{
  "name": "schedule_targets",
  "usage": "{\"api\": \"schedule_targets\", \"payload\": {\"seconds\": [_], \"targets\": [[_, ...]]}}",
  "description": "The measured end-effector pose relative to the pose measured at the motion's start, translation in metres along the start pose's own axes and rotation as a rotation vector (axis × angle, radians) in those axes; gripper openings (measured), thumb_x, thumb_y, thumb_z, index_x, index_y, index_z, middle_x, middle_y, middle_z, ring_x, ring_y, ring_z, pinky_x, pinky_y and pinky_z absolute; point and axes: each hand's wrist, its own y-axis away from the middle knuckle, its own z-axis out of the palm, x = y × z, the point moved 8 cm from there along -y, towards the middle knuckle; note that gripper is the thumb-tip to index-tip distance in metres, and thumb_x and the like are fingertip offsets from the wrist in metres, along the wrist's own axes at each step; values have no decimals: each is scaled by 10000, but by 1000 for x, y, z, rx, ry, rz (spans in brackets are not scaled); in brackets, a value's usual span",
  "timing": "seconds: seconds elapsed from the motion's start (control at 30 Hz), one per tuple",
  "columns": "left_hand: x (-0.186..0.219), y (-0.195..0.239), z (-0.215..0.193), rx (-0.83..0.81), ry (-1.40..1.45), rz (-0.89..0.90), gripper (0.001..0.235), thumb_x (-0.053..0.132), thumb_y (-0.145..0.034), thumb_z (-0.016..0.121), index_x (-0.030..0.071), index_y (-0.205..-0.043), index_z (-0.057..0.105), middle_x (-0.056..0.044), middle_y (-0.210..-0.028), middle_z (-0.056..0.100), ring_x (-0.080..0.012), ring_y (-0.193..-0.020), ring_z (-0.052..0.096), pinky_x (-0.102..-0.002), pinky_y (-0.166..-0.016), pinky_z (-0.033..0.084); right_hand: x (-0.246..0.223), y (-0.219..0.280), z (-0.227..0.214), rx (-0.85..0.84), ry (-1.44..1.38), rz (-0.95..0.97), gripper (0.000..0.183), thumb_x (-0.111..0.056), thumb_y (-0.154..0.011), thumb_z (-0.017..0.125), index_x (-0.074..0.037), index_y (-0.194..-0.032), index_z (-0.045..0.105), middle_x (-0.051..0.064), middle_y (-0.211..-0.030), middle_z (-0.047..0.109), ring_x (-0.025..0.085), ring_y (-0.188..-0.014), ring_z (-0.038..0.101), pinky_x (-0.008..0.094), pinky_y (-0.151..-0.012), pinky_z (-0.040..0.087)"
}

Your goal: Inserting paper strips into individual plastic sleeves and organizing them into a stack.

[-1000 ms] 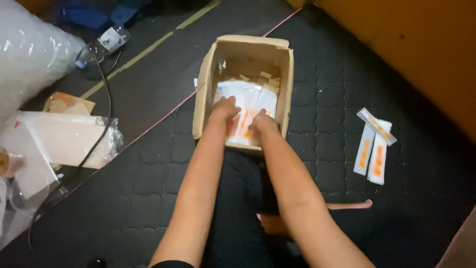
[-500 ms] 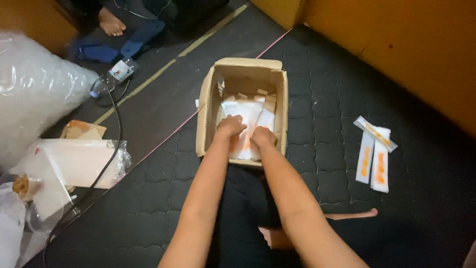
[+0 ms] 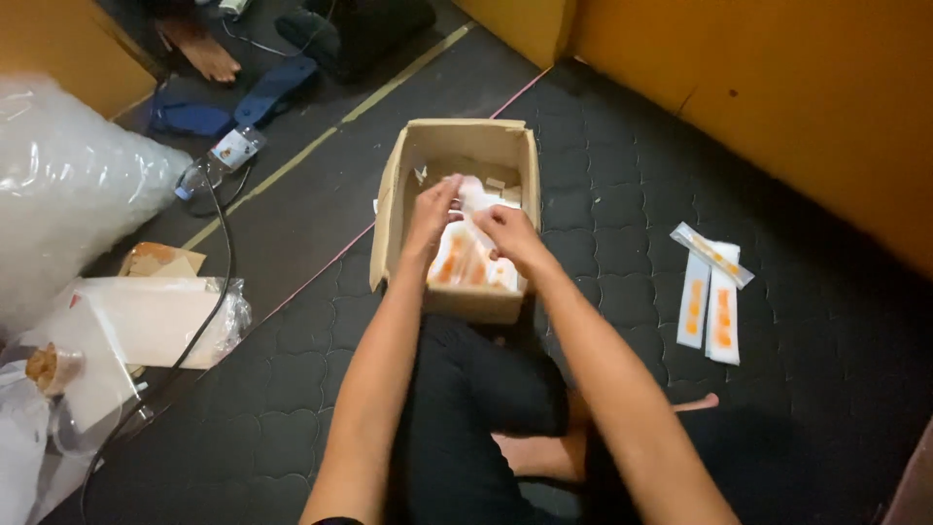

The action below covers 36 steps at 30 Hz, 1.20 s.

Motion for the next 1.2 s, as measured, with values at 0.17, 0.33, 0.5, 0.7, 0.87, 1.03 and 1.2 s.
{"api": "schedule_targets", "payload": {"seconds": [0.17, 0.33, 0.5, 0.7, 0.87, 1.03, 1.2], "targets": [[27, 40, 19, 11, -106, 77, 270, 397, -861, 823, 137, -935, 820, -25, -719, 707, -99, -640, 617, -233, -554, 555, -66, 88, -32, -99, 217, -44, 258, -266, -895, 736, -9, -891, 718, 130, -714, 626, 185, -620, 555, 332, -410, 516], [21, 71, 58, -121, 168, 29, 224, 219, -873, 833, 8, -923, 778, -160, -691, 668, -239, -524, 666, -297, -456, 567, -105, 169, -115, -52, 204, -61, 176, -244, -837, 830, -106, -928, 770, -5, -724, 626, 97, -692, 538, 262, -565, 471], [-18, 119, 110, -364, 76, -75, 268, 214, -879, 800, -32, -961, 736, -122, -650, 640, -198, -506, 654, -296, -459, 535, -44, 205, -223, 202, 37, -38, 125, -196, -887, 807, -86, -923, 760, 11, -645, 575, 82, -628, 520, 251, -566, 463], [-77, 151, 145, -498, -110, -170, 251, 237, -945, 745, -10, -898, 739, -140, -658, 684, -193, -560, 659, -287, -554, 526, 40, 239, -294, 358, -241, 4, 117, -101, -907, 765, -15, -970, 718, -16, -652, 490, 64, -548, 473, 247, -562, 503], [-74, 170, 160, -517, -86, -174, 166, 170, -928, 753, 9, -965, 745, -139, -787, 728, -213, -653, 725, -290, -624, 571, 58, 249, -312, 473, -369, 39, 145, -138, -936, 775, -41, -1029, 719, -27, -696, 491, 53, -566, 476, 257, -575, 525], [-77, 170, 161, -533, -74, -207, 195, 178, -959, 722, -1, -1036, 742, -118, -770, 726, -188, -671, 728, -263, -634, 560, 22, 266, -302, 508, -245, 129, 190, -237, -942, 782, -89, -1054, 741, -32, -565, 419, 47, -450, 428, 211, -510, 504], [-82, 170, 160, -529, -36, -221, 296, 192, -1020, 632, -22, -1205, 722, -140, -501, 585, -286, -593, 738, -273, -655, 560, 42, 262, -313, 529, -238, 161, 264, -215, -908, 786, -37, -1093, 729, -51, -511, 350, 30, -442, 329, 168, -451, 316]]}}
